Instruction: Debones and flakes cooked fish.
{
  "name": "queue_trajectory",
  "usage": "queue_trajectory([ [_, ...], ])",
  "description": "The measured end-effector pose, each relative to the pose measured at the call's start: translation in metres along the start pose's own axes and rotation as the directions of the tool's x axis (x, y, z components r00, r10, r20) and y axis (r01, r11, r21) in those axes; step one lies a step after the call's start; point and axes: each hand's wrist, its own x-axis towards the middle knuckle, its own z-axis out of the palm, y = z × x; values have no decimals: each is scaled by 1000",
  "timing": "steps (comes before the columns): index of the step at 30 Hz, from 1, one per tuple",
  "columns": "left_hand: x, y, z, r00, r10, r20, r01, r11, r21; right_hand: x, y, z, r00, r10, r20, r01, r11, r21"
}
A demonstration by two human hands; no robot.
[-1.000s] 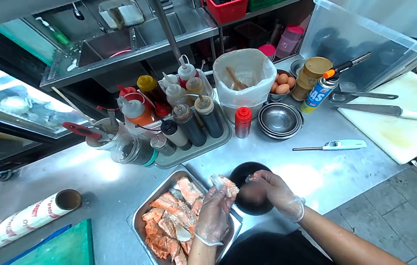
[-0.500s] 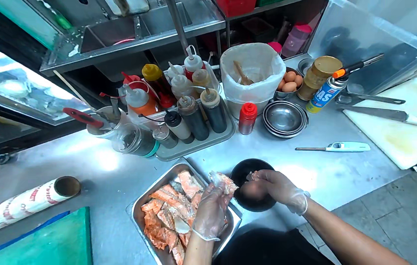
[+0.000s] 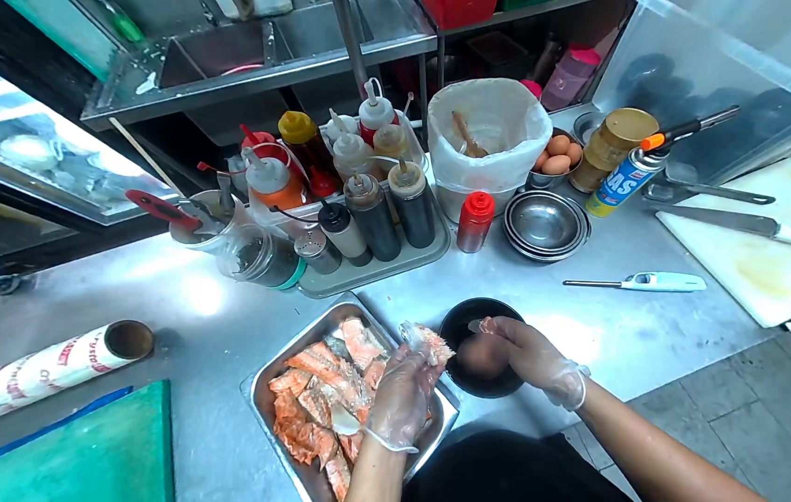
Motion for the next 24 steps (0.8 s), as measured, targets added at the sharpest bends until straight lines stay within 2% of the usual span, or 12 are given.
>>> queue_trajectory([
  [3, 0, -1, 0, 1000, -4, 8, 4, 1000, 0, -3, -5, -1, 999, 36, 34, -39, 995, 95],
  [7, 1, -2, -1, 1000, -3, 9, 3, 1000, -4, -4, -4, -2, 1000, 6, 19, -9, 980, 198],
  [18, 1, -2, -5, 1000, -1, 14, 2, 1000, -7, -2, -2, 1, 998, -67, -23, 70, 964, 258],
  [21, 0, -2, -4, 1000, -9, -1, 9, 1000, -15, -2, -3, 0, 1000, -23, 8, 20, 972, 236],
  [24, 0, -2, -4, 1000, -16, -18, 15, 1000, -14, -3, -8, -1, 998, 54, -19, -52, 993, 110],
])
